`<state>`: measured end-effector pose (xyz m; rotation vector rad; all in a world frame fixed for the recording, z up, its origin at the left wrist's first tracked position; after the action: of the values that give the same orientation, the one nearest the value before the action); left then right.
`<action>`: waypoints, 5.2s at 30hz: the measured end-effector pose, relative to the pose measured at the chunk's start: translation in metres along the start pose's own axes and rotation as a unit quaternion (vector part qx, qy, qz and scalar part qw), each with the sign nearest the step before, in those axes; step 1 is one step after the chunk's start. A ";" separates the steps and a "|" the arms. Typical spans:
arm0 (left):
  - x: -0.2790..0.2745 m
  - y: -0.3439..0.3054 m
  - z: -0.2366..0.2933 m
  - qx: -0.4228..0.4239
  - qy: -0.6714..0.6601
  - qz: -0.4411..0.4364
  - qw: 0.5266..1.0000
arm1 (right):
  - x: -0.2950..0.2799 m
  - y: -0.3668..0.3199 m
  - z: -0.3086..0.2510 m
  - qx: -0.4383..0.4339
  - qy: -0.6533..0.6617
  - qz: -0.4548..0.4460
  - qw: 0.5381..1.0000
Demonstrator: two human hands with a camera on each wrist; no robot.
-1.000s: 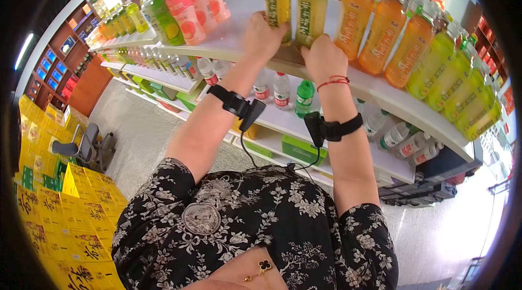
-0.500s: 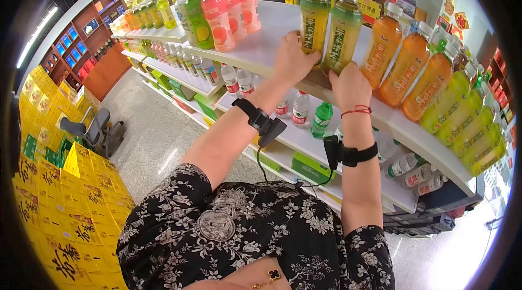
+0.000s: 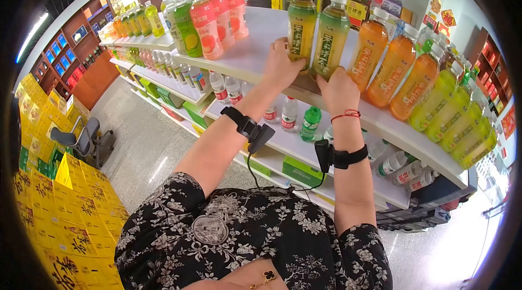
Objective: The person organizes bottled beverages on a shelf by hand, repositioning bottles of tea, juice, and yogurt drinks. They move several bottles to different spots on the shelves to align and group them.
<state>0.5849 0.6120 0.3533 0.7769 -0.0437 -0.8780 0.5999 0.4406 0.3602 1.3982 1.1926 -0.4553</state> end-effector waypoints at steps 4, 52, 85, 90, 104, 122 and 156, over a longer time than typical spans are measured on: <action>-0.005 -0.002 0.004 -0.003 0.049 -0.003 0.999 | 0.005 0.002 -0.002 -0.012 0.017 0.010 1.000; -0.007 0.000 0.004 -0.006 -0.032 -0.025 0.999 | 0.001 0.001 -0.001 0.023 0.012 -0.007 1.000; -0.015 0.005 0.000 -0.052 -0.053 -0.047 0.996 | 0.006 0.002 -0.002 0.034 -0.040 -0.021 0.998; -0.014 0.005 -0.002 -0.066 -0.074 -0.055 0.994 | 0.004 0.001 -0.003 0.030 -0.048 -0.017 0.998; -0.012 0.004 0.000 -0.079 -0.066 -0.023 0.994 | 0.006 0.003 -0.001 0.009 -0.020 -0.016 1.000; -0.128 -0.006 -0.044 0.022 -0.078 0.102 0.991 | 0.004 -0.011 0.001 0.030 0.090 0.194 0.976; -0.233 0.042 -0.126 0.137 -0.099 -0.076 0.983 | 0.064 0.031 -0.241 0.016 0.109 -0.040 0.993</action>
<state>0.5029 0.8679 0.3503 0.9559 -0.2900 -1.1070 0.5641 0.6885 0.3810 1.4584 1.4272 -0.3857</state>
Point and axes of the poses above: each hand's wrist, its own y-axis towards the middle knuckle, its own x-axis out of the palm, z = x × y, the point moved 1 cm from there along y, towards the middle knuckle, and after that the axes turned 7 degrees about -y, right-handed, at the moved point
